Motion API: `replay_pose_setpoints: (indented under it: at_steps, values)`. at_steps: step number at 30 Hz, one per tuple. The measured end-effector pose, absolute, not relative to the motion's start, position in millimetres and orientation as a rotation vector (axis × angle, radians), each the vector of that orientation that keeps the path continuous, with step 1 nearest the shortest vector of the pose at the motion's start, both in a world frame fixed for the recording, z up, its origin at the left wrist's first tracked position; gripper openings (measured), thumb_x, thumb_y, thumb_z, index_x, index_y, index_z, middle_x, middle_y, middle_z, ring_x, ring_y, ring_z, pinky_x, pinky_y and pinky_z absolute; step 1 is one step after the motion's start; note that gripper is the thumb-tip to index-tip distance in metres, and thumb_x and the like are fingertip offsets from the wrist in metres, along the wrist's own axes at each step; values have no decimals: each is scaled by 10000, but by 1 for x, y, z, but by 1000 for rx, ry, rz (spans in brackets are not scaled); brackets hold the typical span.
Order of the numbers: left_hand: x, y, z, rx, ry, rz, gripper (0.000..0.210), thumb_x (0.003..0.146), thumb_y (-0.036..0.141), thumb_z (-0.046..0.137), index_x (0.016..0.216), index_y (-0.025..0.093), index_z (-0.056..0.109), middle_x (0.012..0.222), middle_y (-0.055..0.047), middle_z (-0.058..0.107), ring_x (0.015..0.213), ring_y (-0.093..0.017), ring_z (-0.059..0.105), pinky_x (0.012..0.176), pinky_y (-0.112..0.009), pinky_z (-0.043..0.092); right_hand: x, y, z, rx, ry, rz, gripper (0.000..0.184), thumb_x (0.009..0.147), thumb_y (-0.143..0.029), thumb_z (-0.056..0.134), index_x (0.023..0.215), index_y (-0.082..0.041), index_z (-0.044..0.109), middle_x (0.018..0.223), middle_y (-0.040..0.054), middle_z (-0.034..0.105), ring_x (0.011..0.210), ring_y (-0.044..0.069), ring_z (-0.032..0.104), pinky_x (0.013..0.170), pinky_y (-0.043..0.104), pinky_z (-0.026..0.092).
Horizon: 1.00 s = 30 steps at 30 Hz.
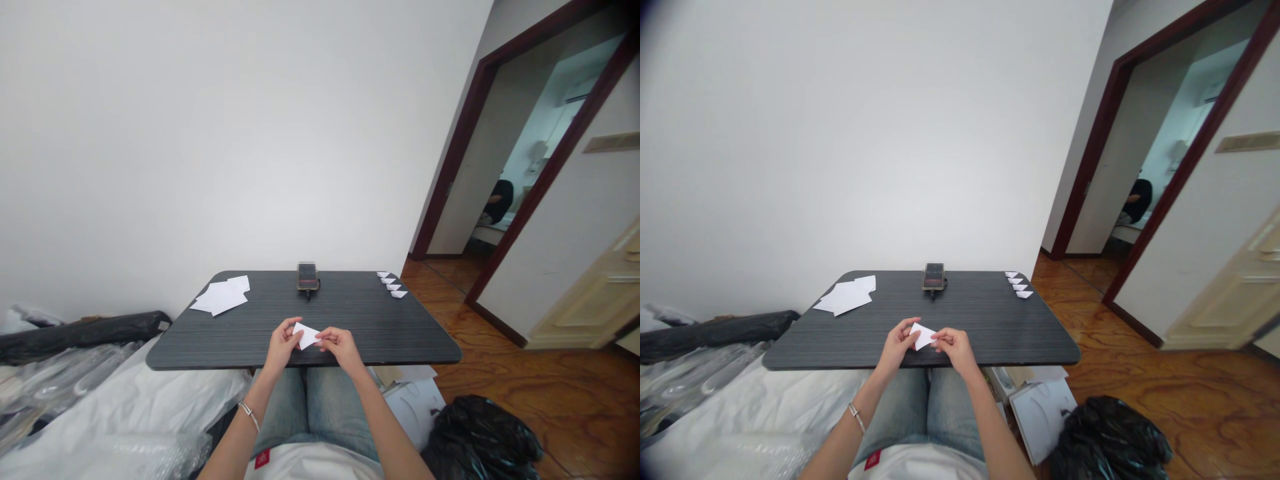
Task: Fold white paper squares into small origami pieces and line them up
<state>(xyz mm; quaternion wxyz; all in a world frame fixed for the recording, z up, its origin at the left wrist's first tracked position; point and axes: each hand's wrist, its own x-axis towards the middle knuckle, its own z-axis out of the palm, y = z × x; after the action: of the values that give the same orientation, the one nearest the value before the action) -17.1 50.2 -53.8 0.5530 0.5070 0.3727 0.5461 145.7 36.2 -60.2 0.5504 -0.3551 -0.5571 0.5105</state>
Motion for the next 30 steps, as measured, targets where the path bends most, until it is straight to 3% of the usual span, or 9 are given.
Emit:
replay_pose_setpoints:
  at_steps: [16,24,30]
  values:
    - [-15,45,-49,1261,876,1238,443,635,306,676,1007,112,533,663,-17,635,545,-114,569,497,-204,456,146,40,-63,-908,-1220,1162,175,618,-297,701,657,-136,642,539,13,638,488,137,587,519,259,471]
    - [-13,45,-50,1265,883,1227,450,632,301,681,1007,103,529,632,-11,626,530,-111,566,491,-207,466,144,39,-60,-855,-1186,1146,350,646,-250,661,940,-188,483,512,-88,517,443,105,543,461,213,432]
    - [-12,44,-49,1269,884,1196,453,630,288,684,1015,113,524,642,-11,635,532,-107,573,493,-199,463,144,38,-62,-871,-1264,1027,269,693,-212,589,928,-196,459,516,-98,454,441,88,503,466,204,419]
